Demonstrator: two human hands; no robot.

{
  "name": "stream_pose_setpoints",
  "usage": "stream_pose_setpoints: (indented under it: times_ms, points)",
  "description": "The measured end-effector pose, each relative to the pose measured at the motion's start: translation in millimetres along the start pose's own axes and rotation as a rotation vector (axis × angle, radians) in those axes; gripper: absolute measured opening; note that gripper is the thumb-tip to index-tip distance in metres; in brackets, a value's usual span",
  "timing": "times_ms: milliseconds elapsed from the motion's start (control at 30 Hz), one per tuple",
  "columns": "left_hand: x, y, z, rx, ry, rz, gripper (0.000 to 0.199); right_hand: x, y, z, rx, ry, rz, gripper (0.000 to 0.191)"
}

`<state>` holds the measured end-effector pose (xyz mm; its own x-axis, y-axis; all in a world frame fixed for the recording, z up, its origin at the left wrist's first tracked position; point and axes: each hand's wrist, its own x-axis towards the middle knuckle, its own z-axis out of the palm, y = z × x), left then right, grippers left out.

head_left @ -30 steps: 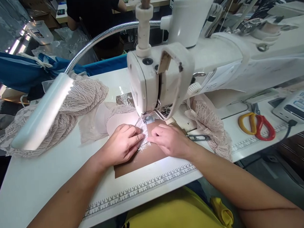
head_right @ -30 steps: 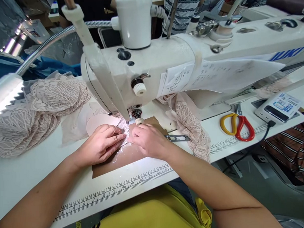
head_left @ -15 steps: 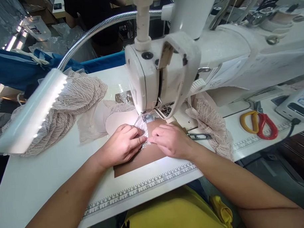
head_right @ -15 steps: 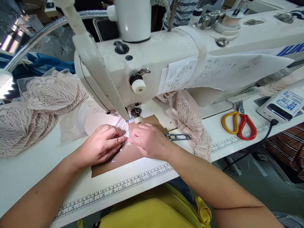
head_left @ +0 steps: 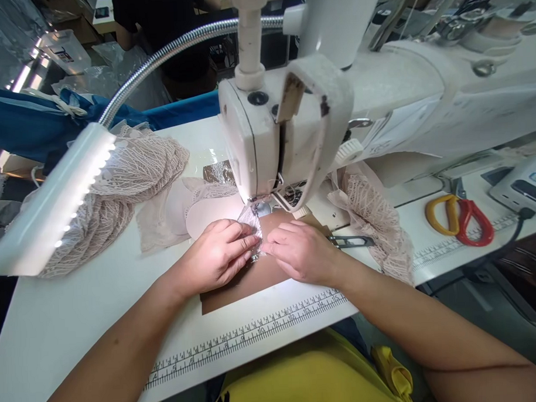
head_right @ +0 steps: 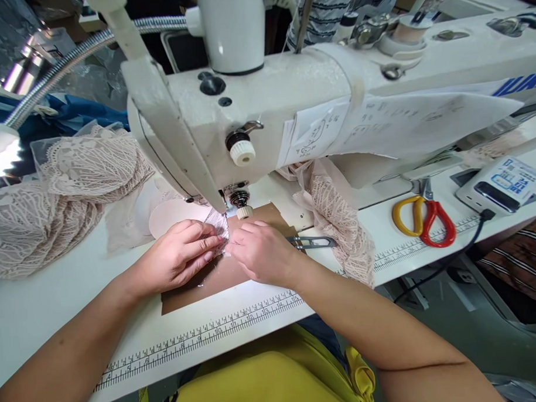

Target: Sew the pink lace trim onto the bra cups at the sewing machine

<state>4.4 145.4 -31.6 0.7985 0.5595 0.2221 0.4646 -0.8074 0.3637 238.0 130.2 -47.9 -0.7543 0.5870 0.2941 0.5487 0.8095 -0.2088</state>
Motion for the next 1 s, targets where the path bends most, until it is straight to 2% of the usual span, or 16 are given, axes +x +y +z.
stream_pose_setpoints:
  times_ms: [167,333,667,1000]
  points:
    - [7.2,-1.6,1.9,0.085,0.007,-0.097,0.032,1.2,-1.6,-1.6,0.041,-0.038,0.035,0.019]
    - [9.3,-4.7,8.4,0.227,-0.053,-0.094,0.034,1.6,-1.8,-2.5,0.046,-0.036,0.052,0.019]
    - [13.3,-4.6,9.4,0.267,-0.029,-0.119,0.035,2.4,0.5,-2.6,0.031,-0.031,0.091,0.020]
    - [10.1,-9.3,7.0,0.218,-0.027,-0.077,0.034,3.3,2.6,0.2,-0.014,-0.015,0.128,0.024]
